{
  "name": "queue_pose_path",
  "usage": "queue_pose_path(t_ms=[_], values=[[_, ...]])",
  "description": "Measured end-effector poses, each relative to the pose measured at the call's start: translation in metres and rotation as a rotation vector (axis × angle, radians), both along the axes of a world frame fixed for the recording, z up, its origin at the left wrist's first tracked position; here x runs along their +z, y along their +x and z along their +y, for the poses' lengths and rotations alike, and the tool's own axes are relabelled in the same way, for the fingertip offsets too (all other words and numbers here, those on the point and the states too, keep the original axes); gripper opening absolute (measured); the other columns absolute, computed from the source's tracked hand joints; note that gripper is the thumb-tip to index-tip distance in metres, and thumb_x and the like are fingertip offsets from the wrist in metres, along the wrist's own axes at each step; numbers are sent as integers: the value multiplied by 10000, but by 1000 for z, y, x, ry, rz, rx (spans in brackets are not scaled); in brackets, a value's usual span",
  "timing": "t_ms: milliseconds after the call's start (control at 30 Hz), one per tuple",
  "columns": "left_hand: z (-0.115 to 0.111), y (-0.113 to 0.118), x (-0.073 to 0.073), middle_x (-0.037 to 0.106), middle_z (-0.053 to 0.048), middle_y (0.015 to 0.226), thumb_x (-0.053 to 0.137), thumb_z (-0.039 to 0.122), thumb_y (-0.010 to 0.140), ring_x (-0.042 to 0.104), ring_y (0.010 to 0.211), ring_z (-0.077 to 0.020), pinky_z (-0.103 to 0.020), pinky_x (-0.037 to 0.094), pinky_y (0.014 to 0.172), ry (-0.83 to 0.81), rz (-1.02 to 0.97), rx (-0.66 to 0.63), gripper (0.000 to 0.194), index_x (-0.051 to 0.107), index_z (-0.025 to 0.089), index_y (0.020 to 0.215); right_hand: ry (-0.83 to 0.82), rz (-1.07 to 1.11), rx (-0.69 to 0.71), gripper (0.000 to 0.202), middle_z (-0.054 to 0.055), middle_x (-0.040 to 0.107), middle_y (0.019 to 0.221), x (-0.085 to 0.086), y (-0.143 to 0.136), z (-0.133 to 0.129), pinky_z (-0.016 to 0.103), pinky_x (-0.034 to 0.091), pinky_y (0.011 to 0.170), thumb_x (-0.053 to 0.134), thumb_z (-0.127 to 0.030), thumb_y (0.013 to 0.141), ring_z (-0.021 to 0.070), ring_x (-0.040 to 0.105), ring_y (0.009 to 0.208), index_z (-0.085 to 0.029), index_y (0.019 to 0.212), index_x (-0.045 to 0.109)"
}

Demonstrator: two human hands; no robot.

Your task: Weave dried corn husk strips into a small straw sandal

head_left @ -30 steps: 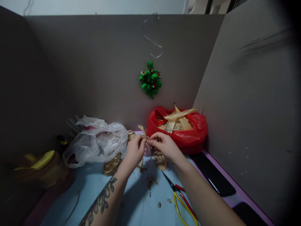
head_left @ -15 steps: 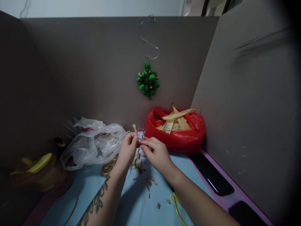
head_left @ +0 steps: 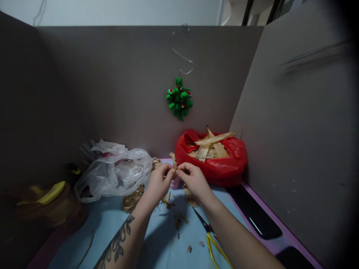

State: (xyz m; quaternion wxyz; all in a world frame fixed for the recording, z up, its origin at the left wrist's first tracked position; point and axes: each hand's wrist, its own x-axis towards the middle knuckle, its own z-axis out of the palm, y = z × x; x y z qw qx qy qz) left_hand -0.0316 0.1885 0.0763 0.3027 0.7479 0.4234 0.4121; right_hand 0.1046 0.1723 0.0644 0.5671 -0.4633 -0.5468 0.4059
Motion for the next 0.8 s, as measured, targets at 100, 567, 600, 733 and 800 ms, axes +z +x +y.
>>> queue_pose_path(t_ms=[100, 567, 600, 733, 800], values=[[0, -2, 3, 574, 0, 688, 460, 257, 826, 507, 642, -131, -230, 392, 608, -16, 3, -13, 155, 562, 168, 752, 15, -9, -10, 125, -29, 525, 601, -1, 2, 2, 235, 380, 555, 594, -284, 708, 122, 472, 578, -179, 651, 556], [-11, 7, 2, 690, -101, 927, 530, 210, 820, 612, 830, -190, -289, 464, 764, 60, -14, 12, 235, 705, 156, 969, -1, 178, -183, 187, -17, 535, 576, -4, -5, 0, 245, 370, 504, 609, -368, 700, 127, 468, 520, -195, 673, 543], [-14, 9, 2, 678, -98, 931, 510, 201, 833, 605, 834, -187, -286, 462, 765, 123, 49, 13, 255, 694, 171, 1007, -31, 263, -162, 203, -22, 528, 564, -3, -5, 0, 241, 360, 490, 625, -377, 677, 120, 456, 503, -194, 661, 538], [-28, 13, 6, 631, -93, 954, 446, 177, 859, 586, 845, -189, -284, 456, 747, 279, 382, 32, 385, 579, 237, 1215, -79, 462, -102, 259, -29, 522, 545, -1, -5, 2, 242, 366, 504, 680, -387, 601, 115, 458, 505, -198, 605, 502], [-30, 12, 7, 624, -100, 989, 450, 160, 849, 586, 853, -193, -287, 453, 750, 292, 478, 43, 443, 520, 240, 1279, -81, 513, -94, 288, -30, 532, 558, -1, -5, 4, 252, 393, 541, 700, -388, 572, 118, 478, 524, -201, 606, 483]])
